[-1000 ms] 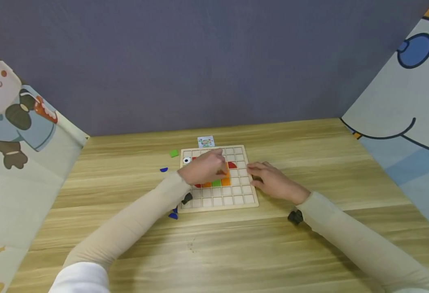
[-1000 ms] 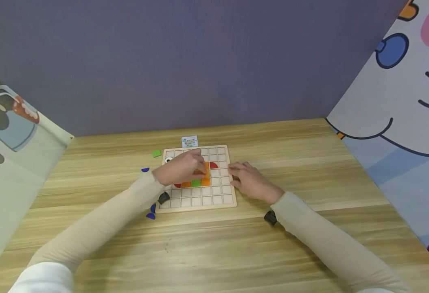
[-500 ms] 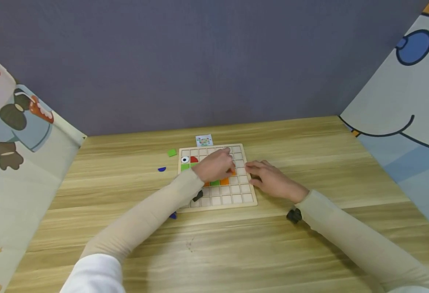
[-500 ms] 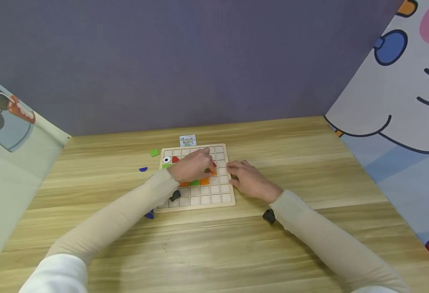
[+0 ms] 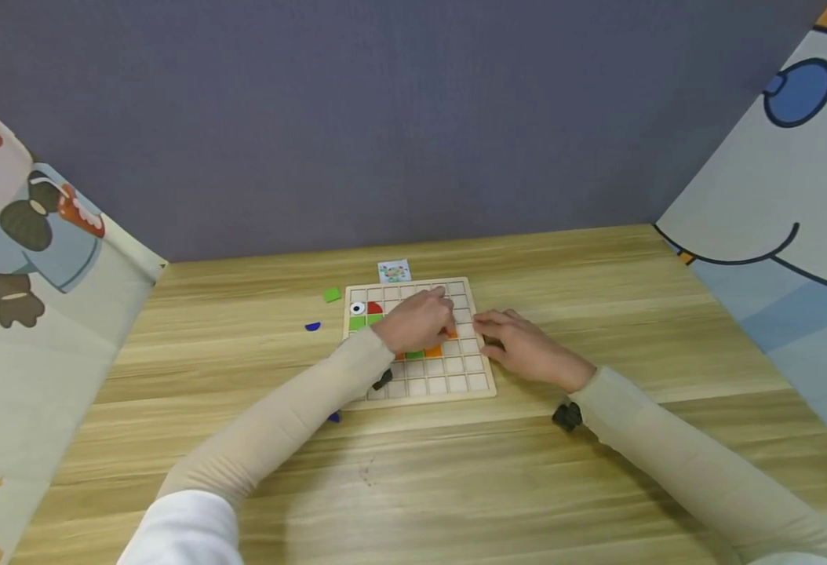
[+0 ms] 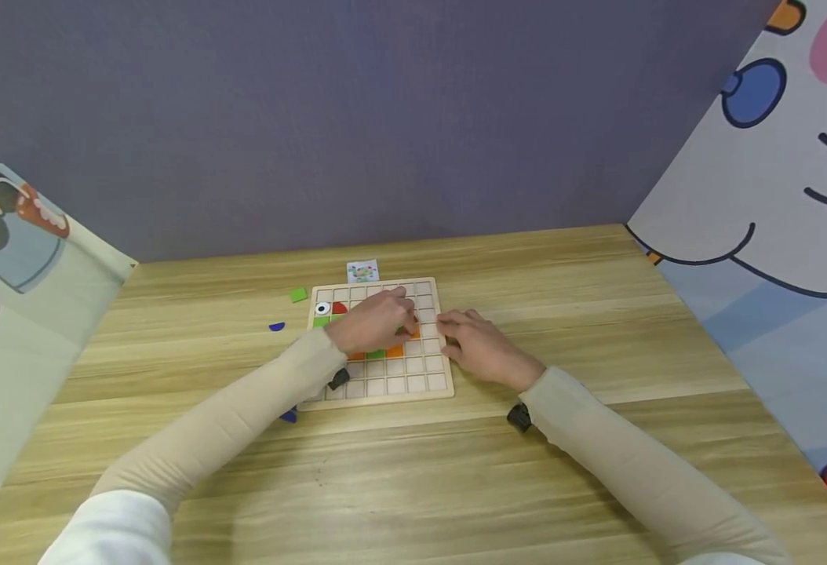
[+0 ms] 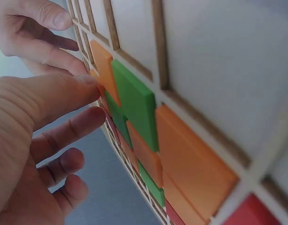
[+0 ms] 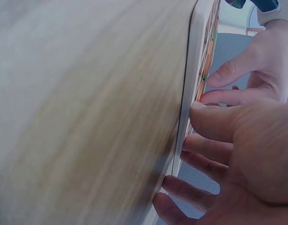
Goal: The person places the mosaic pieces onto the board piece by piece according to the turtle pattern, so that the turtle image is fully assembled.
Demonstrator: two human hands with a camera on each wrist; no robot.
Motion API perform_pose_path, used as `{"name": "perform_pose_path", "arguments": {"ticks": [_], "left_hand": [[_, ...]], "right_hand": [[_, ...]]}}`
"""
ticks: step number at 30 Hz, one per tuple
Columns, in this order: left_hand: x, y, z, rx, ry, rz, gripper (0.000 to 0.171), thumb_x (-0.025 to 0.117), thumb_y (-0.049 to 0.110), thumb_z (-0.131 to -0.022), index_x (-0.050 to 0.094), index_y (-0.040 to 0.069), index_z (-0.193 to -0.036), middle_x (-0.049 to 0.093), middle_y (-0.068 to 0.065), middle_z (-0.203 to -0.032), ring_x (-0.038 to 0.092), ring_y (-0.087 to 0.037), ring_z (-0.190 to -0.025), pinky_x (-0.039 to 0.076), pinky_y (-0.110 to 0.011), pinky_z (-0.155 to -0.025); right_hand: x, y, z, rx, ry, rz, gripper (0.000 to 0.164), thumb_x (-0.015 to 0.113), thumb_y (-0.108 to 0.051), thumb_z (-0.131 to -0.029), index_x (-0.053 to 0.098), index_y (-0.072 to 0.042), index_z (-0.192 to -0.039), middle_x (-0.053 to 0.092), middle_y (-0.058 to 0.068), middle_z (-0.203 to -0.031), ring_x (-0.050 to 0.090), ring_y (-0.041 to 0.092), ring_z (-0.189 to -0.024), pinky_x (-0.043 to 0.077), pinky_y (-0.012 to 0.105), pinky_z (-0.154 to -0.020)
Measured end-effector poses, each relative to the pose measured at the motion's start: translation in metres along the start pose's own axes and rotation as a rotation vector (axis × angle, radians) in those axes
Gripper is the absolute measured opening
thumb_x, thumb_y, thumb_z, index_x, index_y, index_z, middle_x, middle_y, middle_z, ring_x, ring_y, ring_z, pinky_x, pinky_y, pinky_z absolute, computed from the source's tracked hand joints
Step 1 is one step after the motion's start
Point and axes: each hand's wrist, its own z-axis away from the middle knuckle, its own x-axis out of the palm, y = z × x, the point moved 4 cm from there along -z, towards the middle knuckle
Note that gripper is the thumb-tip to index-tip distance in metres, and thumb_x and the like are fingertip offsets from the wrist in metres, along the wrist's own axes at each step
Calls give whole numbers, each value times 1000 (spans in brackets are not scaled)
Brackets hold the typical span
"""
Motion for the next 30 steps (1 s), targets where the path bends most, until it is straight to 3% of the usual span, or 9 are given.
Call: {"name": "perform_pose_path", "arguments": {"ticks": [10,15,19,23,27,30], "left_hand": [[0,-3,14,-40,-54,33,16,66,21,-89,76,17,-101,62,3,-89,42,-15,-76,36,-26,-67],[-5,-14,28,-73,-4,99,18,65,23,-91,75,16,-104,58,4,-88,43,-15,-79,38,-29,-73],[-14,-28,47,-81,84,151,18,65,18,-91,75,13,-105,59,2,-89,46,-15,-82,40,-33,-83],[-25,-49,72,-145,137,195,22,67,15,-89,72,9,-109,61,-3,-97,47,-18,-86,44,-32,-80],[-30,-74,101,-267,134,274,28,68,17,-88,70,7,-114,60,-6,-110,46,-20,-97,46,-32,-78],[-30,-92,121,-309,124,326,30,68,20,-89,68,7,-116,59,-6,-114,44,-21,-103,47,-36,-82]], "right_hand": [[2,1,-1,4,5,7,51,62,-19,-93,46,3,-136,40,14,-143,37,32,-128,29,49,-105],[1,0,0,6,9,8,50,62,-18,-93,47,3,-136,40,14,-143,37,32,-128,31,48,-104],[2,2,0,8,13,-1,49,61,-17,-94,46,2,-136,40,14,-144,36,32,-129,29,48,-105],[3,2,0,6,13,-4,49,61,-17,-94,46,2,-136,39,14,-144,34,33,-130,27,49,-106],[3,2,0,8,10,0,49,61,-17,-94,46,2,-136,39,14,-144,34,34,-130,26,50,-106],[3,1,-1,8,9,-4,50,61,-17,-94,46,2,-136,39,14,-144,34,34,-130,26,50,-107]]}}
